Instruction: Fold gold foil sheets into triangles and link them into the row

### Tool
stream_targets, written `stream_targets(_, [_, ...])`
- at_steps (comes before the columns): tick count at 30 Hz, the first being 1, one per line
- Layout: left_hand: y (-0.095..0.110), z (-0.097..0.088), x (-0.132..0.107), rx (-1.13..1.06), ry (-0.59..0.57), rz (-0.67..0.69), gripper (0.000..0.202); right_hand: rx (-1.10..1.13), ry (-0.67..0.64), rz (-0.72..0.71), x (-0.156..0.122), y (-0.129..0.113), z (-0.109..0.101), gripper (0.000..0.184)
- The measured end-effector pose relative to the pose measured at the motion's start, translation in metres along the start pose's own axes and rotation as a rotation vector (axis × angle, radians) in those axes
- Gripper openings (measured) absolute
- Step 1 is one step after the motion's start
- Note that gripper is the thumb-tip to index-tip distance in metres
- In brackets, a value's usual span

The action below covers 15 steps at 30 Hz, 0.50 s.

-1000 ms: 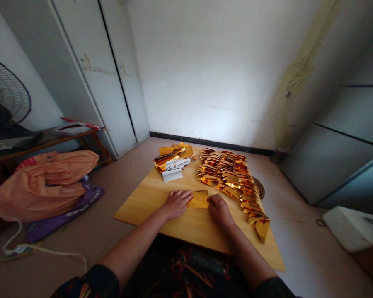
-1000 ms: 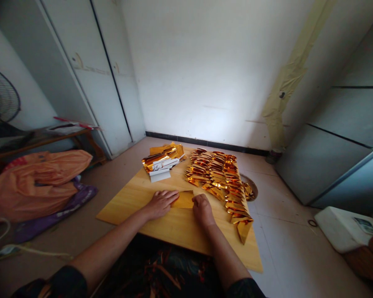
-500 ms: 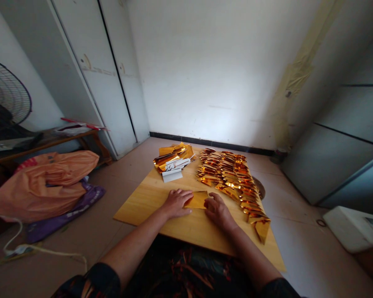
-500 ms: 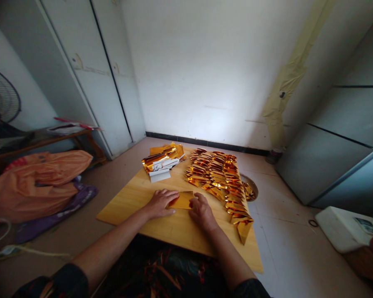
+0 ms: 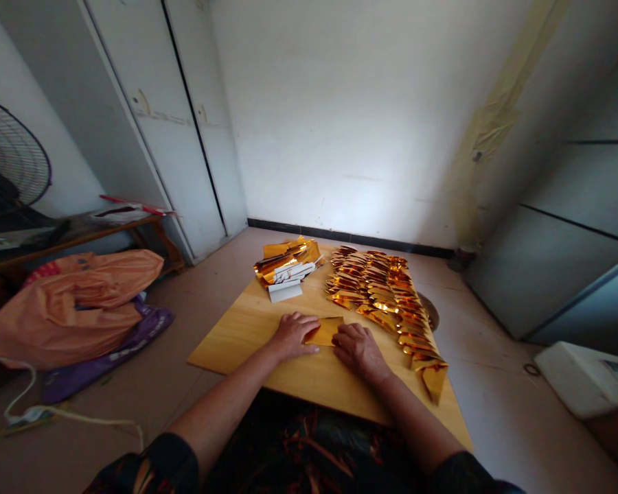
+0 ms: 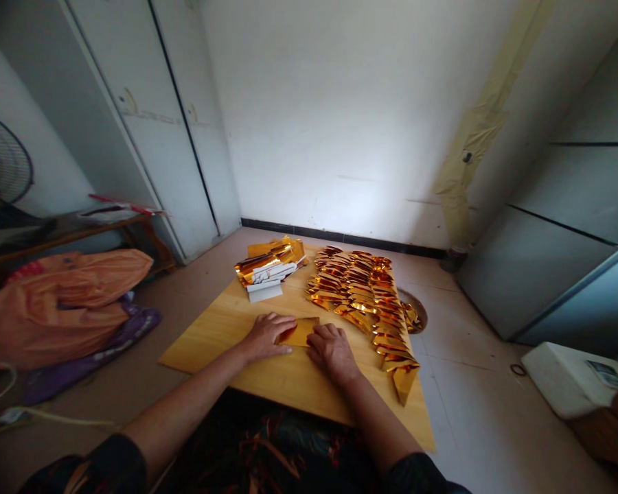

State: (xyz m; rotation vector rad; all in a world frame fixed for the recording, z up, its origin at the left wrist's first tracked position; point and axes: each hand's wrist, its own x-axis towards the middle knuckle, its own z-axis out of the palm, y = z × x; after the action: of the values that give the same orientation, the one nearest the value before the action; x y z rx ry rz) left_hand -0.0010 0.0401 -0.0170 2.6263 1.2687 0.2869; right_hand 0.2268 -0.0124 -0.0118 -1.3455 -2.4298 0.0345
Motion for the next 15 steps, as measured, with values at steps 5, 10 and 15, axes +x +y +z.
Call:
stream_targets(5, [-0.0033,0.0017,0.0035,-0.013,0.003,-0.009,0.058,0.004,-0.038,-0.002,0.0061,0.0039,0.0017,0.013])
stream_targets(10, [-0.0007,0.0000,0.0021,-0.029,0.018,-0.005,0.061,-0.036,-0.065,-0.003,0.0103,0.0041,-0.0015,0.018])
stream_targets(15, [0.0014,-0.0015,-0.0002,-0.019,0.034,0.021,0.055,-0.012,-0.045,-0.007,0.0097,0.0053,0.0003,0.017])
